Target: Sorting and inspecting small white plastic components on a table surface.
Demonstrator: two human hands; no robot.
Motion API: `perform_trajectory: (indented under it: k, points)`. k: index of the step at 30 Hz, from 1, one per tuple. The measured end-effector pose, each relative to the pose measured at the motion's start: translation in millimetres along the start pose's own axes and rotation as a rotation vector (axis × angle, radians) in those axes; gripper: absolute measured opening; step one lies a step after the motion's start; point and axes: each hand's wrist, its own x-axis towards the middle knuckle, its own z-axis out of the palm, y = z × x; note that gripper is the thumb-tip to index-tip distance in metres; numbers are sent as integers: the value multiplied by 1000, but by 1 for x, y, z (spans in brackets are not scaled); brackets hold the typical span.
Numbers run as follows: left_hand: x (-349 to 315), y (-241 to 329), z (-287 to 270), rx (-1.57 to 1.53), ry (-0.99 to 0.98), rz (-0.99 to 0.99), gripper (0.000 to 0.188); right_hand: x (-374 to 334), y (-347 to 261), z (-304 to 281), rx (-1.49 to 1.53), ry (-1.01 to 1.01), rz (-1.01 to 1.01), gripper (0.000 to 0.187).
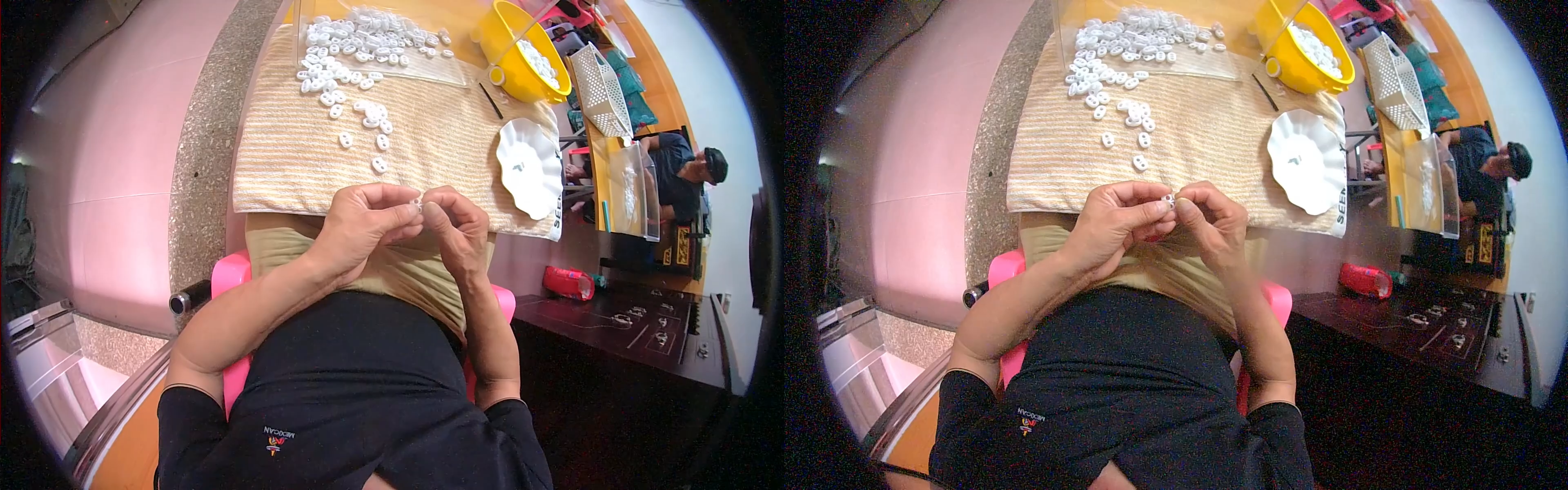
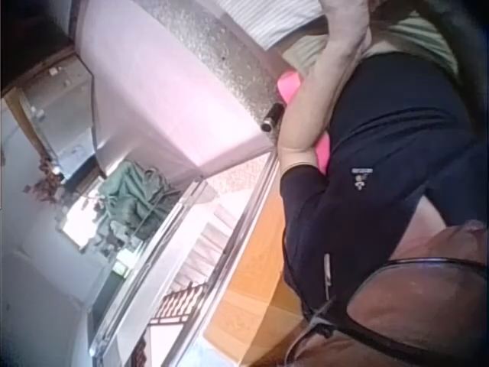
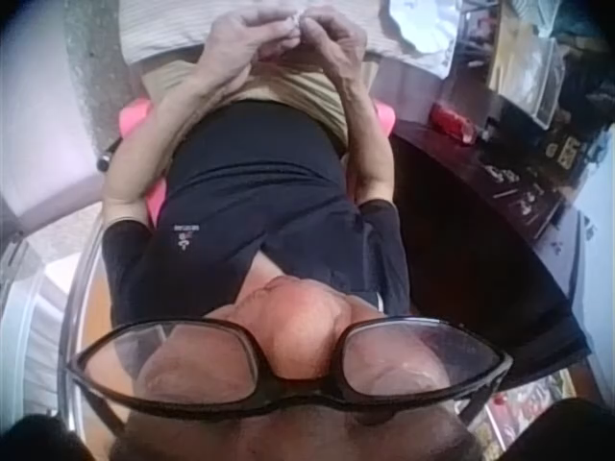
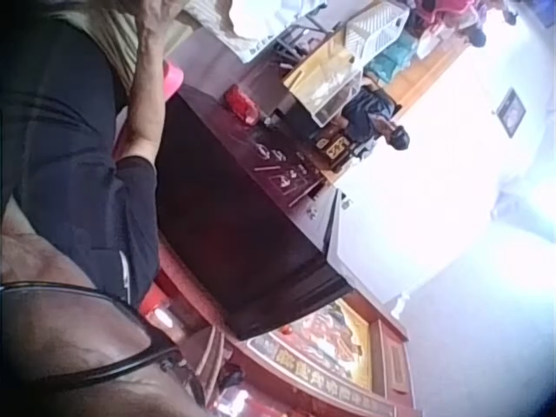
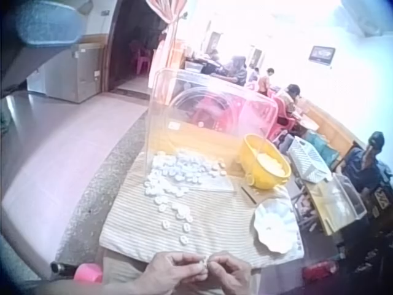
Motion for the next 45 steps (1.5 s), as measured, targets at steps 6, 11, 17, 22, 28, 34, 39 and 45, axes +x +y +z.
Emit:
perform_trajectory:
  k: [6,11,17,22,28,34,39,45]
  points:
    - [-2,1,2,35,-10,13,18,0,-5,1,-13,-14,29,13]
    - [-2,0,2,70,-16,43,18,0,-7,1,-58,-33,27,13]
    - [-3,-3,1,168,-35,132,18,0,-15,5,-76,-48,38,14]
    - [-3,-3,0,232,-34,146,18,1,-16,3,-65,-77,73,14]
    - [-1,-5,0,217,-42,148,20,1,-14,2,73,-67,123,12]
    - [-3,-3,4,142,-21,129,18,4,-11,-5,32,-68,131,10]
    - [-2,-2,2,95,-33,131,16,9,-14,-9,16,-130,137,10]
    - [-6,2,7,53,18,96,17,23,-33,-11,64,-106,272,13]
